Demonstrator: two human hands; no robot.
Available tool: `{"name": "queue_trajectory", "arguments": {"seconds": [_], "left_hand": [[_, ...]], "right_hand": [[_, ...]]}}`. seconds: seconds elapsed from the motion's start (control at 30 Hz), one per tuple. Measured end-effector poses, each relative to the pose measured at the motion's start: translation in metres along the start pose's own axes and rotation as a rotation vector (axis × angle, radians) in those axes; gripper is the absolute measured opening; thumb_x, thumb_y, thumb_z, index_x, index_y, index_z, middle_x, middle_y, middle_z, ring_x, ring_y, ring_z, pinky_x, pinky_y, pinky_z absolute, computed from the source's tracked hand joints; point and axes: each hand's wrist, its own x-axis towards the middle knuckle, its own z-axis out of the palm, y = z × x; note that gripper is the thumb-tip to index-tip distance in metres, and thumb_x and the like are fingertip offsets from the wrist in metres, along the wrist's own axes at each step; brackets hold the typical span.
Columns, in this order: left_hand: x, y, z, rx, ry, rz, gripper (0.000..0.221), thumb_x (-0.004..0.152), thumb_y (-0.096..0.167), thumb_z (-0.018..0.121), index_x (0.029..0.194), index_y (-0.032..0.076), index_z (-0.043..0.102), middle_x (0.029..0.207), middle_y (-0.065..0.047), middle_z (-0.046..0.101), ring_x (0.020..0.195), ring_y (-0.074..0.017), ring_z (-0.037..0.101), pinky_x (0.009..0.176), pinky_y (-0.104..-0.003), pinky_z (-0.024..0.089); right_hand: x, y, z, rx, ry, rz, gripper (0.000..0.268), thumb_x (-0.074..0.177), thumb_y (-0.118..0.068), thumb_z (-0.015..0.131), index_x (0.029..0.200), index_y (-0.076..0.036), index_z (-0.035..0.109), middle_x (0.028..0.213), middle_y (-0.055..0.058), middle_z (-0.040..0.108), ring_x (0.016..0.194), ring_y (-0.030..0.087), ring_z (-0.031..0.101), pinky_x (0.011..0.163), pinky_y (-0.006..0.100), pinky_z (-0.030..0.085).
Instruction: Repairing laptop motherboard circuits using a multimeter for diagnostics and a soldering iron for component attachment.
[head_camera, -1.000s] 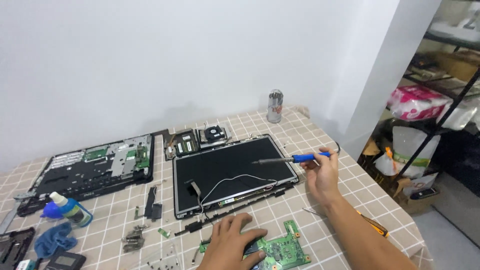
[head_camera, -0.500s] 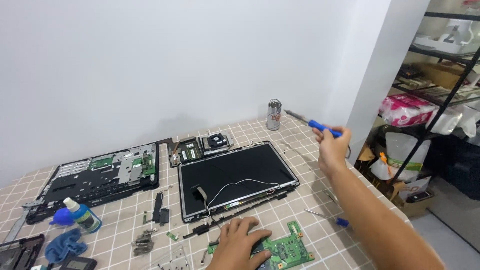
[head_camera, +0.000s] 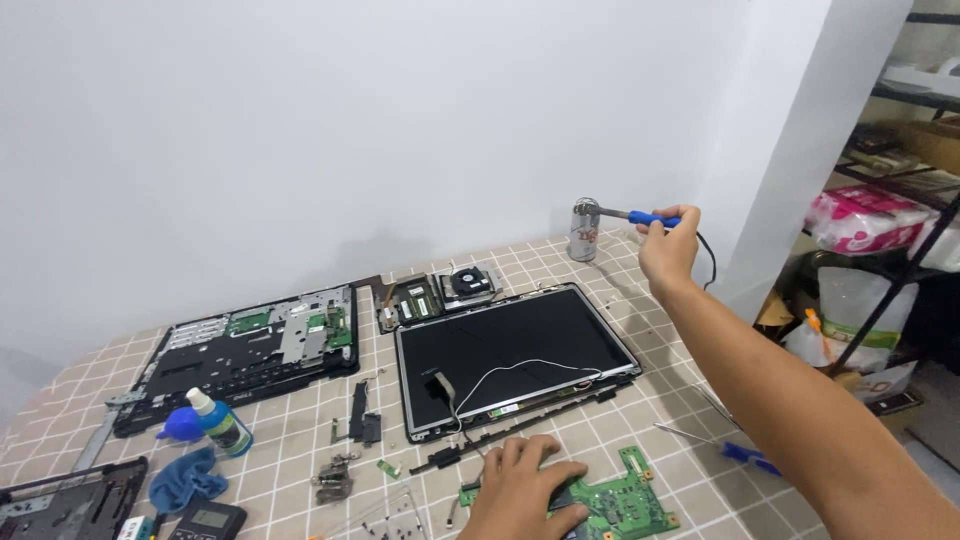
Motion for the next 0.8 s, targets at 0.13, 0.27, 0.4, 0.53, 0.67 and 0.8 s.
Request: {"name": "queue_trajectory", "arguments": {"seconds": [0.13,0.27,0.4,0.53,0.67,0.8], "left_hand": [[-0.002,0.007,-0.008,-0.021,-0.068,-0.056,0.047,0.091,0.044,0.051,0.135,0.029,0.048,0.138,-0.001,0.03,0.128,-0.0269,0.02,0.105,-0.049,0.015],[0.0,0.004,-0.004,-0.002,-0.032,-0.041,0.045,0.091,0.045,0.053,0.133,0.029,0.05,0.136,-0.001,0.032,0.127,-0.0266,0.022,0.104,-0.051,0.015],[0.002,0.0,-0.001,-0.005,-0.03,-0.024,0.047,0.09,0.046,0.053,0.133,0.029,0.05,0.137,-0.002,0.031,0.127,-0.0277,0.021,0.104,-0.051,0.015],[0.006,-0.003,0.001,0.025,-0.017,-0.012,0.046,0.09,0.046,0.054,0.132,0.03,0.05,0.136,-0.002,0.032,0.125,-0.0284,0.023,0.102,-0.052,0.017],[0.007,-0.004,0.002,0.027,-0.044,-0.032,0.048,0.089,0.049,0.052,0.133,0.032,0.048,0.138,0.0,0.03,0.125,-0.0271,0.021,0.103,-0.05,0.015],[0.006,-0.004,0.002,0.024,-0.031,-0.012,0.047,0.089,0.047,0.054,0.133,0.03,0.049,0.136,-0.002,0.032,0.125,-0.0285,0.023,0.102,-0.051,0.016]], "right_hand": [[0.003,-0.001,0.004,0.004,0.004,0.027,0.012,0.097,-0.005,0.037,0.103,-0.015,0.038,0.112,0.006,0.059,0.09,0.011,0.07,0.074,0.024,0.051],[0.006,0.001,0.006,-0.001,-0.024,0.023,0.014,0.096,-0.003,0.036,0.104,-0.015,0.038,0.113,0.007,0.058,0.095,0.013,0.069,0.077,0.025,0.053],[0.008,0.003,0.008,-0.016,-0.043,0.042,0.018,0.096,-0.001,0.033,0.104,-0.016,0.037,0.116,0.005,0.056,0.095,0.013,0.069,0.069,0.025,0.048],[0.012,-0.001,0.011,-0.013,-0.06,0.089,0.019,0.097,-0.001,0.032,0.107,-0.017,0.036,0.121,0.006,0.054,0.099,0.013,0.068,0.061,0.023,0.046],[0.019,0.003,0.017,-0.015,-0.053,0.096,0.019,0.097,-0.002,0.031,0.107,-0.017,0.036,0.109,0.008,0.063,0.094,0.011,0.069,0.057,0.024,0.045],[0.025,0.007,0.025,0.036,-0.033,0.168,0.019,0.097,-0.005,0.031,0.109,-0.017,0.04,0.105,0.012,0.069,0.094,0.011,0.069,0.061,0.022,0.047]]}}
